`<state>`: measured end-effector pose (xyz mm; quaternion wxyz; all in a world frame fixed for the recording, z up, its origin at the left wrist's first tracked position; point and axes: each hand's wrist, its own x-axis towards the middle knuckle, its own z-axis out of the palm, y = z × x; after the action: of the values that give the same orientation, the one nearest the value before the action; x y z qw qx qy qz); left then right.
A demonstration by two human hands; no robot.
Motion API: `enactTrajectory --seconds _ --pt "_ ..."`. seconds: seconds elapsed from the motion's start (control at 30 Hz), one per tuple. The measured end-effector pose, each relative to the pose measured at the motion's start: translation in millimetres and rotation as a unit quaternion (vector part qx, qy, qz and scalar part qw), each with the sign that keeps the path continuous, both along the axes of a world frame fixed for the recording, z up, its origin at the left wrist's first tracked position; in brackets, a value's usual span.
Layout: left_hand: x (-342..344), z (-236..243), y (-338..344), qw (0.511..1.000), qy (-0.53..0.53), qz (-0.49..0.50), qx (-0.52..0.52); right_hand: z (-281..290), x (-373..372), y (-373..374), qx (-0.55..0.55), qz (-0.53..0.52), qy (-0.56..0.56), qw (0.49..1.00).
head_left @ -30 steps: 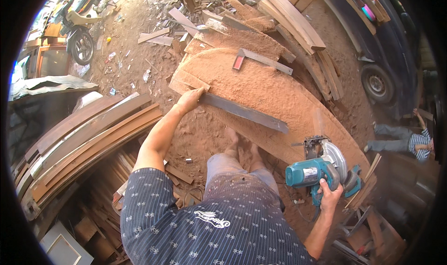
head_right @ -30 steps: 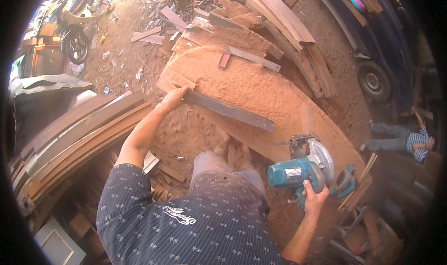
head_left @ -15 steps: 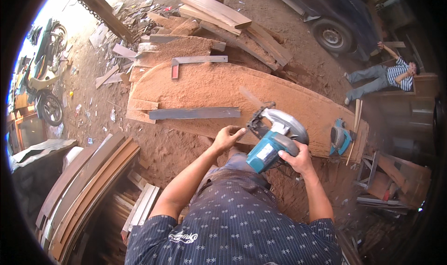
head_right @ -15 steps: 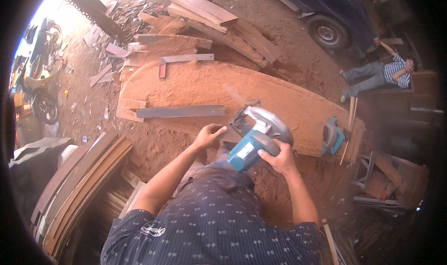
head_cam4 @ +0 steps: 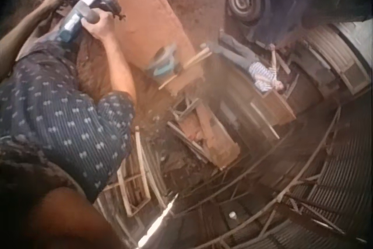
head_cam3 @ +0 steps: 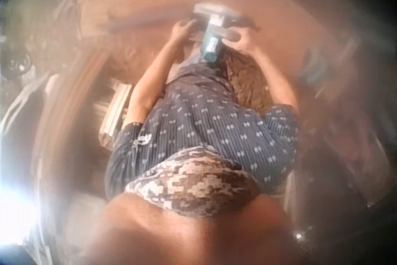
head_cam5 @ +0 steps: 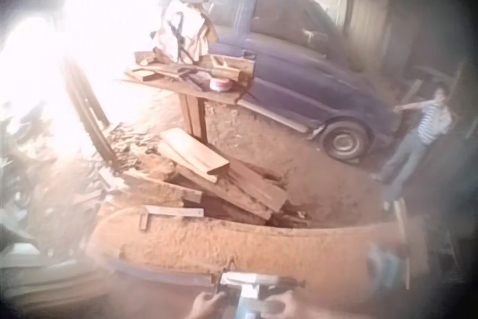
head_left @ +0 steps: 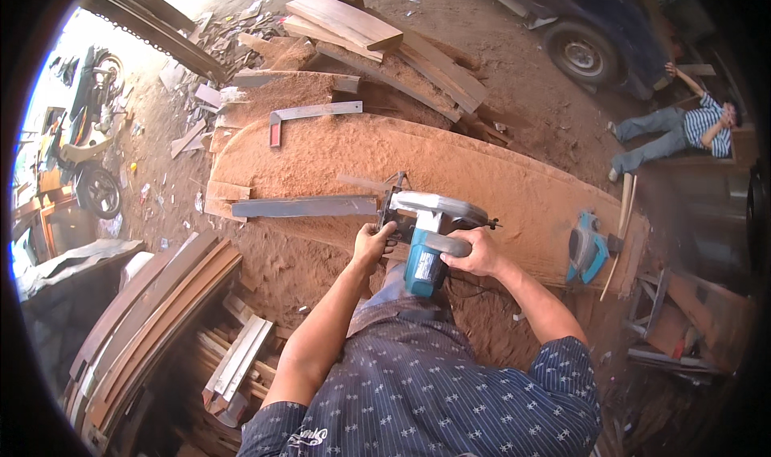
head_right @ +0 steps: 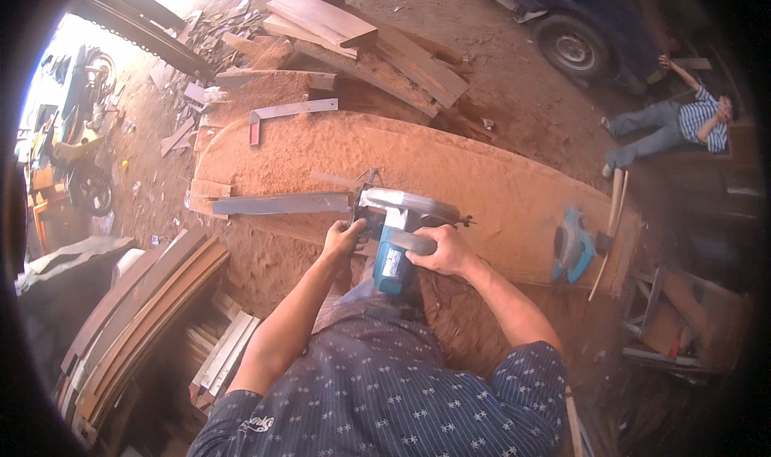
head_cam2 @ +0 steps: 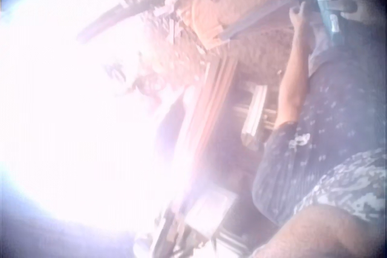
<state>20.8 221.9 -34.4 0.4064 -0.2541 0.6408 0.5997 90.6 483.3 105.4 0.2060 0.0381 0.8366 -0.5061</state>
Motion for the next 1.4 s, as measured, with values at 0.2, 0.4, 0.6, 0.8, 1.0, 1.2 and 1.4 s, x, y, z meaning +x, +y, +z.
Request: enactTrajectory --seconds 0.2,0.4,0.6,0.8,1.0,1.2,1.4 --pt "10.9 -11.8 8.1 0.997 0.009 0.081 -0.010 -19.7 -26.3 18.4 -0.021 0.067 -0.014 0.997" --pt "22.9 -5.8 18.7 0.989 0.043 0.139 -0.011 -17.4 -33.9 27.7 -0.048 0.109 0.046 0.992" --pt "21.7 -10.2 14.8 0.987 0.042 0.151 -0.024 -28.3 -36.0 21.4 -0.056 0.104 0.047 0.992" --pt "18.7 0.2 17.6 0.984 0.065 0.162 -0.032 -29.4 -37.8 18.5 -0.050 0.126 0.053 0.989" --pt "24.5 -5.3 18.4 0.977 0.092 0.187 -0.042 -26.2 -35.5 14.1 -0.041 0.127 0.083 0.988" --pt "26.7 -7.5 16.5 0.976 0.107 0.188 -0.010 -26.9 -27.9 11.0 -0.040 0.124 0.106 0.986" --pt "28.1 -6.3 20.3 0.970 0.115 0.214 -0.004 -36.2 -27.1 15.0 -0.055 0.133 0.110 0.984"
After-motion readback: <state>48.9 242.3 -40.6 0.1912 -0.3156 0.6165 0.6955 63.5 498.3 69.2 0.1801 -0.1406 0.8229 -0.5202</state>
